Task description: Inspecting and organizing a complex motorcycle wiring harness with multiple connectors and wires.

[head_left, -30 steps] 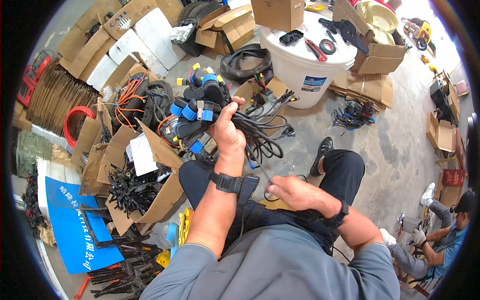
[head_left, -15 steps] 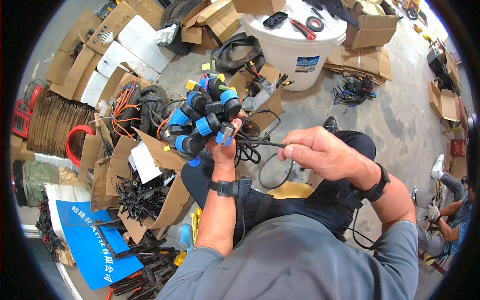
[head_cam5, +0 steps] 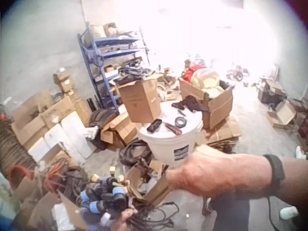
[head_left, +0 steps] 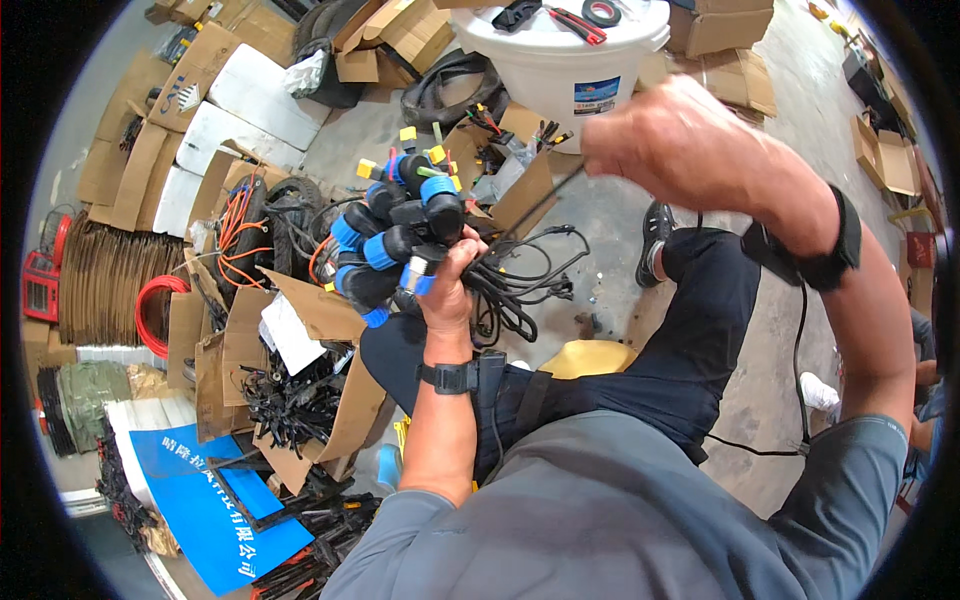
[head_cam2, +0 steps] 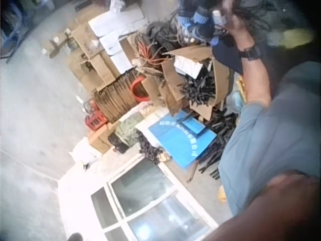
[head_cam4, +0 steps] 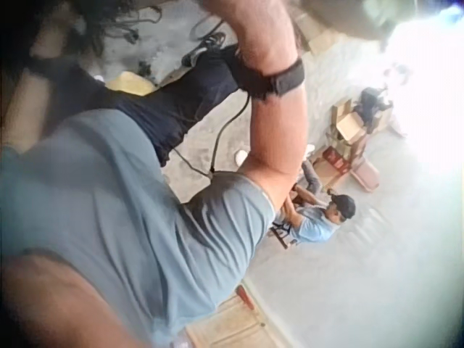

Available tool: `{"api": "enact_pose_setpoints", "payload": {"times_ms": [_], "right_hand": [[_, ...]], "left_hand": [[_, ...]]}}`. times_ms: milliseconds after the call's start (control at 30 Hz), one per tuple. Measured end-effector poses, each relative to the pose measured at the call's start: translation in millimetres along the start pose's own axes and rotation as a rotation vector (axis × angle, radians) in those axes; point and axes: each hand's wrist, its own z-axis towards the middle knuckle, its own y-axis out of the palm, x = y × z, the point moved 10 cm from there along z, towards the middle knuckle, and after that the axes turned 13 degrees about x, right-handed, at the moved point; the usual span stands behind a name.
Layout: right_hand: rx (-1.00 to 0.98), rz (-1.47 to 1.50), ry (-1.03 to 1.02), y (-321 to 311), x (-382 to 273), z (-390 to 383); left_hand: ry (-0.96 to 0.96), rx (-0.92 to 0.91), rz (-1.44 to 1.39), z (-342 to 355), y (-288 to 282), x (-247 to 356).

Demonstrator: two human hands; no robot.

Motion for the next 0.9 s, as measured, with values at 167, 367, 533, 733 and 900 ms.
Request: {"api": "enact_pose_setpoints", "payload": {"times_ms": [167, 367, 533, 733, 900], "right_hand": [[0.185, -0.053, -0.044, 9.0, 33.2, 9.8], [0.156, -0.011, 0.088, 36.3, 65.2, 4.2], [0.157, 0.122, 0.16, 65.0, 77.8, -13.0], [0.019, 0.209, 0.185, 112.0, 71.1, -14.2], [-0.093, 0.402, 0.112, 157.0, 31.7, -22.7]], "left_hand": [[-0.074, -0.049, -0.143, -22.8, 38.1, 19.1], [-0.285, -0.01, -0.283, -33.8, 38.7, 13.3], [-0.268, -0.077, -0.304, -44.3, 54.0, 28.6], [-0.398, -0.187, -0.358, -61.8, 84.2, 28.9], [-0.395, -0.323, -0.424, -68.7, 102.4, 34.0]]}}
